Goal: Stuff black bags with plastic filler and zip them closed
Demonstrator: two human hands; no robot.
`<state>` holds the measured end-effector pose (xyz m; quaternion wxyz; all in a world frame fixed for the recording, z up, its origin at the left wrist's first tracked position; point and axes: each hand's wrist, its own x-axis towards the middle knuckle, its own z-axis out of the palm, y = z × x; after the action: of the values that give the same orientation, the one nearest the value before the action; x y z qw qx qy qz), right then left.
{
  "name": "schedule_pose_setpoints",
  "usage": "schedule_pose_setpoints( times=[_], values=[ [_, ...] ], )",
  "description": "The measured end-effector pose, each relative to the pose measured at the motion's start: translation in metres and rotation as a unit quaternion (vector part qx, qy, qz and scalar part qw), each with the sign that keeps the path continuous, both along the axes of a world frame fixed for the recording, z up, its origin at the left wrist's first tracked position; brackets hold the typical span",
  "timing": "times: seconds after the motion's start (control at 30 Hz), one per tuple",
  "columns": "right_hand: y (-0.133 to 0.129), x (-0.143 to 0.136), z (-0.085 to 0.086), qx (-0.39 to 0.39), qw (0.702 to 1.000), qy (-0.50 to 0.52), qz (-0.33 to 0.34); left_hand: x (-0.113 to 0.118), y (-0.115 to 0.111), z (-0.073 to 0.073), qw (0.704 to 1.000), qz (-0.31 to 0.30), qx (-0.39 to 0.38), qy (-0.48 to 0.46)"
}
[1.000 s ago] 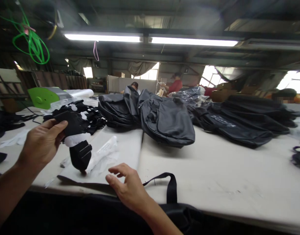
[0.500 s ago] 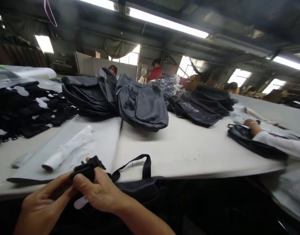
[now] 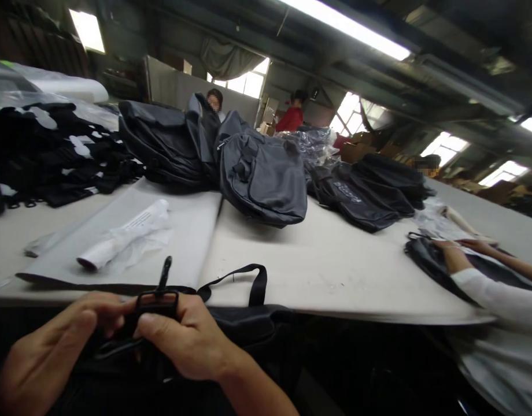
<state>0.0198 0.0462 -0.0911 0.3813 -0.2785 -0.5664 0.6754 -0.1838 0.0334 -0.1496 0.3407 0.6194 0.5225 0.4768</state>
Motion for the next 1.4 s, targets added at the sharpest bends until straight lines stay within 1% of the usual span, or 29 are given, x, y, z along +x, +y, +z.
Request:
schedule_pose_setpoints(
  times=[0.03,0.07,0.1,0.13,0.17,0.2,0.27,0.33,0.43,0.5,0.53,0.6,0.63,0.7,0.8,0.87,0.93,1.0,1.07,1.1,1.17,1.2,1.23,1.3,1.33,1.37,1.4],
  values=[
    [0.0,0.001,0.005,0.021,0.999,-0.02,0.03,-0.001,0.005,0.001,0.996,-0.045,-0.066,-0.047],
    [0.0,0.001,0.009,0.039,0.997,-0.039,0.051,-0.001,0.008,0.001,0.982,-0.096,-0.125,-0.103],
    [0.001,0.001,0.01,0.052,0.995,-0.061,0.063,0.0,0.01,0.002,0.964,-0.139,-0.165,-0.157],
    [0.002,-0.001,0.01,0.058,0.992,-0.085,0.07,0.002,0.011,0.004,0.949,-0.165,-0.18,-0.197],
    [0.003,-0.002,0.007,0.05,0.99,-0.111,0.075,0.004,0.011,0.005,0.945,-0.172,-0.173,-0.22],
    [0.005,-0.004,0.004,0.037,0.987,-0.138,0.079,0.006,0.01,0.008,0.948,-0.165,-0.152,-0.226],
    [0.008,-0.007,-0.004,0.007,0.981,-0.175,0.083,0.009,0.008,0.012,0.964,-0.131,-0.097,-0.208],
    [0.011,-0.012,-0.01,0.0,0.982,-0.176,0.074,0.007,0.007,0.013,0.972,-0.087,-0.056,-0.212],
    [0.016,-0.022,-0.012,0.046,0.981,-0.181,0.051,-0.001,0.005,0.01,0.971,-0.063,-0.018,-0.231],
    [0.017,-0.031,-0.012,0.069,0.977,-0.196,0.049,-0.008,0.003,0.007,0.977,-0.06,0.019,-0.203],
    [0.017,-0.036,-0.013,0.076,0.975,-0.202,0.049,-0.011,0.001,0.005,0.981,-0.048,0.042,-0.18],
    [0.018,-0.045,-0.015,0.094,0.972,-0.212,0.045,-0.017,0.0,0.003,0.987,-0.003,0.081,-0.142],
    [0.018,-0.049,-0.017,0.106,0.969,-0.218,0.043,-0.019,-0.001,0.001,0.988,0.021,0.086,-0.129],
    [0.019,-0.056,-0.022,0.121,0.964,-0.234,0.039,-0.024,-0.003,-0.002,0.989,0.047,0.07,-0.122],
    [0.022,-0.062,-0.029,0.123,0.958,-0.258,0.014,-0.032,-0.007,-0.012,0.986,0.036,0.002,-0.163],
    [0.023,-0.065,-0.034,0.138,0.951,-0.275,-0.016,-0.038,-0.011,-0.019,0.975,0.015,-0.058,-0.212],
    [0.023,-0.069,-0.035,0.167,0.939,-0.3,-0.03,-0.042,-0.014,-0.024,0.958,-0.002,-0.109,-0.264],
    [0.021,-0.075,-0.035,0.204,0.92,-0.334,-0.029,-0.045,-0.015,-0.027,0.946,-0.003,-0.131,-0.296],
    [0.02,-0.081,-0.032,0.238,0.896,-0.374,-0.024,-0.047,-0.015,-0.029,0.945,0.017,-0.125,-0.303],
    [0.019,-0.084,-0.031,0.248,0.885,-0.393,-0.016,-0.048,-0.015,-0.031,0.949,0.039,-0.109,-0.292],
    [0.017,-0.088,-0.029,0.253,0.87,-0.424,0.008,-0.048,-0.017,-0.032,0.964,0.092,-0.06,-0.241],
    [0.016,-0.09,-0.029,0.249,0.866,-0.433,0.021,-0.048,-0.018,-0.033,0.971,0.109,-0.032,-0.211],
    [0.016,-0.091,-0.029,0.244,0.866,-0.436,0.034,-0.049,-0.021,-0.034,0.976,0.113,-0.01,-0.184],
    [0.016,-0.09,-0.029,0.23,0.87,-0.433,0.06,-0.052,-0.026,-0.037,0.983,0.082,0.002,-0.163],
    [0.018,-0.088,-0.029,0.222,0.873,-0.428,0.071,-0.055,-0.027,-0.041,0.984,0.062,-0.011,-0.167],
    [0.02,-0.086,-0.028,0.214,0.878,-0.422,0.077,-0.061,-0.028,-0.048,0.983,0.054,-0.034,-0.172],
    [0.023,-0.083,-0.027,0.205,0.883,-0.416,0.075,-0.068,-0.028,-0.057,0.981,0.069,-0.06,-0.172]
  ],
)
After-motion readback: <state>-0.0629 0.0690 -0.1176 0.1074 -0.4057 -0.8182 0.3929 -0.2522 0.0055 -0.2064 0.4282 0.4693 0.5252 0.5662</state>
